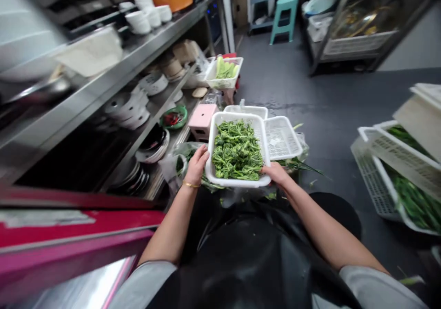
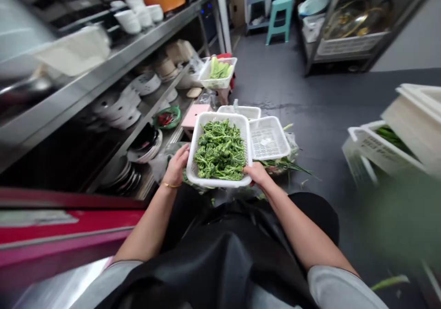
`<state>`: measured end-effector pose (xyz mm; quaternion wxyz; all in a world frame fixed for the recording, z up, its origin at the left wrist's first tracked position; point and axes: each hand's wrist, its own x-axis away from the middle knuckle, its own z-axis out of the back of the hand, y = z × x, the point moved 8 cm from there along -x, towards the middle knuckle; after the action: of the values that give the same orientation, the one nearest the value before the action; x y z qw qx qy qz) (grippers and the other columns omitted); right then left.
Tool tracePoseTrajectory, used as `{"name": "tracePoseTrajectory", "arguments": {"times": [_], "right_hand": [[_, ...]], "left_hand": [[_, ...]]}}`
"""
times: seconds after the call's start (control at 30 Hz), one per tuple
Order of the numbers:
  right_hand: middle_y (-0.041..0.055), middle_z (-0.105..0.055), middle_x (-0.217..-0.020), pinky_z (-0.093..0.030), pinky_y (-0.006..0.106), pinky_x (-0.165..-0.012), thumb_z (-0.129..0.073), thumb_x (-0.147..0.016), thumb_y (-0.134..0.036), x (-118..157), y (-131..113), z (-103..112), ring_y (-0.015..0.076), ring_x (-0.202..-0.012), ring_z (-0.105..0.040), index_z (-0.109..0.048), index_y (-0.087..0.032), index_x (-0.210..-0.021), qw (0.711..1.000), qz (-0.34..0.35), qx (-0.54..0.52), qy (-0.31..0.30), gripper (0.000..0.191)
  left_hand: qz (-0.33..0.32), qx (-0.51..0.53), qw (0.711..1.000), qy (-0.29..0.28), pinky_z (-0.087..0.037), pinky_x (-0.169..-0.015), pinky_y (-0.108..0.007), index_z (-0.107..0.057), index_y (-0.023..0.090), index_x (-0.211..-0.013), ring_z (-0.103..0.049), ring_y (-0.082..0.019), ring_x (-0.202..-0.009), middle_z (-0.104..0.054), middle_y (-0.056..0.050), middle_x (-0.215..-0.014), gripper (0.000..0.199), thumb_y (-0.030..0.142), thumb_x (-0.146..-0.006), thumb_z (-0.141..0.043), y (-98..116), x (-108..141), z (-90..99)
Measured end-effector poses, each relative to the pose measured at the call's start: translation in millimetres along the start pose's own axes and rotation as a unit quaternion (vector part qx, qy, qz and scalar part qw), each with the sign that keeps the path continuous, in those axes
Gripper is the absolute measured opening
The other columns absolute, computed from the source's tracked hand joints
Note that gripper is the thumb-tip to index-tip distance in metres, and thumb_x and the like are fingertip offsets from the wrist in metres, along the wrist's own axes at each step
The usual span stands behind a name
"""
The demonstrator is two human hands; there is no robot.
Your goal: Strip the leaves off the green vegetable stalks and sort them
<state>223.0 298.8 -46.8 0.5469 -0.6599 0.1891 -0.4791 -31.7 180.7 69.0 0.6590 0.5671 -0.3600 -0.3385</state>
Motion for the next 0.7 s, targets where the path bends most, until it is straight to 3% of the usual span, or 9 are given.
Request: {"name": "tracePoseTrajectory", "arguments": {"times": [0.07, 0.17, 0.2, 0.3, 0.37, 0.4, 0.53, 0.63, 0.7], "right_hand": [[0.0003, -0.053, -0.04, -0.033, 0.021, -0.026, -0.056, -0.057, -0.024, 13.9, 9.2, -42.1, 0.0119, -0.03, -0.044, -0.058, -0.014, -0.054, 0.998, -0.02, 0.009, -0.054, 0.011], [0.0004, -0.054, -0.041, -0.033, 0.021, -0.027, -0.055, -0.057, -0.025, 35.6, 15.5, -85.0, 0.0119, -0.031, -0.044, -0.058, -0.014, -0.055, 0.992, -0.023, 0.046, -0.116, 0.012], [0.0, -0.053, -0.041, -0.033, 0.021, -0.028, -0.054, -0.057, -0.025, 41.9, 14.8, -93.2, 0.0116, -0.031, -0.044, -0.057, -0.014, -0.054, 0.99, -0.013, 0.066, -0.127, 0.012], [-0.0019, -0.05, -0.041, -0.031, 0.019, -0.03, -0.053, -0.058, -0.023, 62.6, 6.6, -102.5, 0.0097, -0.033, -0.044, -0.053, -0.015, -0.053, 0.981, 0.036, 0.131, -0.139, 0.009], [-0.002, -0.051, -0.045, -0.031, 0.018, -0.031, -0.052, -0.06, -0.023, 82.1, 2.7, -101.3, 0.0091, -0.035, -0.044, -0.053, -0.015, -0.057, 0.974, 0.066, 0.161, -0.146, 0.009], [-0.0018, -0.052, -0.046, -0.031, 0.018, -0.032, -0.052, -0.062, -0.024, 93.6, 3.3, -99.3, 0.0093, -0.036, -0.044, -0.054, -0.015, -0.059, 0.971, 0.072, 0.172, -0.15, 0.01], [-0.0002, -0.054, -0.05, -0.036, 0.02, -0.036, -0.052, -0.065, -0.03, 137.3, 19.8, -82.6, 0.0112, -0.04, -0.047, -0.056, -0.014, -0.063, 0.972, 0.043, 0.179, -0.145, 0.017], [0.0023, -0.058, -0.055, -0.042, 0.022, -0.042, -0.052, -0.067, -0.034, 154.6, 34.3, -62.8, 0.0129, -0.046, -0.051, -0.058, -0.013, -0.066, 0.979, 0.01, 0.178, -0.099, 0.023], [0.0033, -0.059, -0.057, -0.042, 0.023, -0.043, -0.049, -0.07, -0.035, 158.9, 43.7, -51.8, 0.0136, -0.046, -0.052, -0.06, -0.011, -0.071, 0.978, -0.026, 0.195, -0.073, 0.026]], "left_hand": [[-0.068, -0.014, 0.998, 0.01, -0.042, -0.1, -0.039, -0.048, 0.019, -0.134, -0.048, -0.029, -0.123, -0.054, -0.011, -0.131, 0.069, 0.056, -0.077, -0.057, 28.1, 56.1, 34.4], [-0.101, -0.083, 0.987, -0.094, -0.037, -0.104, -0.044, -0.059, 0.023, -0.125, -0.049, -0.03, -0.122, -0.059, -0.01, -0.126, 0.052, 0.051, -0.081, -0.053, 46.9, 133.2, 48.3], [-0.114, -0.122, 0.98, -0.104, -0.035, -0.106, -0.045, -0.061, 0.026, -0.123, -0.049, -0.03, -0.123, -0.059, -0.008, -0.127, 0.047, 0.048, -0.081, -0.055, 47.8, 153.2, 51.4], [-0.179, -0.232, 0.956, -0.01, -0.031, -0.11, -0.046, -0.058, 0.034, -0.125, -0.043, -0.03, -0.128, -0.053, -0.004, -0.134, 0.048, 0.035, -0.078, -0.064, 41.8, 190.4, 67.7], [-0.21, -0.263, 0.94, 0.049, -0.03, -0.111, -0.046, -0.054, 0.035, -0.129, -0.041, -0.029, -0.13, -0.051, -0.003, -0.135, 0.055, 0.03, -0.076, -0.066, 30.2, 200.8, 73.0], [-0.22, -0.27, 0.936, 0.048, -0.03, -0.111, -0.046, -0.052, 0.035, -0.131, -0.041, -0.029, -0.13, -0.052, -0.004, -0.135, 0.057, 0.028, -0.076, -0.066, 22.8, 201.9, 70.2], [-0.243, -0.274, 0.93, -0.017, -0.032, -0.11, -0.047, -0.057, 0.029, -0.127, -0.045, -0.029, -0.126, -0.057, -0.007, -0.129, 0.052, 0.028, -0.076, -0.066, 2.9, 191.2, 43.7], [-0.261, -0.262, 0.927, -0.058, -0.035, -0.106, -0.049, -0.061, 0.021, -0.121, -0.049, -0.029, -0.123, -0.06, -0.011, -0.123, 0.043, 0.026, -0.078, -0.064, 12.7, 179.7, 26.8], [-0.288, -0.227, 0.926, -0.091, -0.038, -0.104, -0.049, -0.062, 0.018, -0.117, -0.051, -0.027, -0.119, -0.062, -0.013, -0.12, 0.037, 0.024, -0.081, -0.061, 38.4, 177.6, 22.3]]}}
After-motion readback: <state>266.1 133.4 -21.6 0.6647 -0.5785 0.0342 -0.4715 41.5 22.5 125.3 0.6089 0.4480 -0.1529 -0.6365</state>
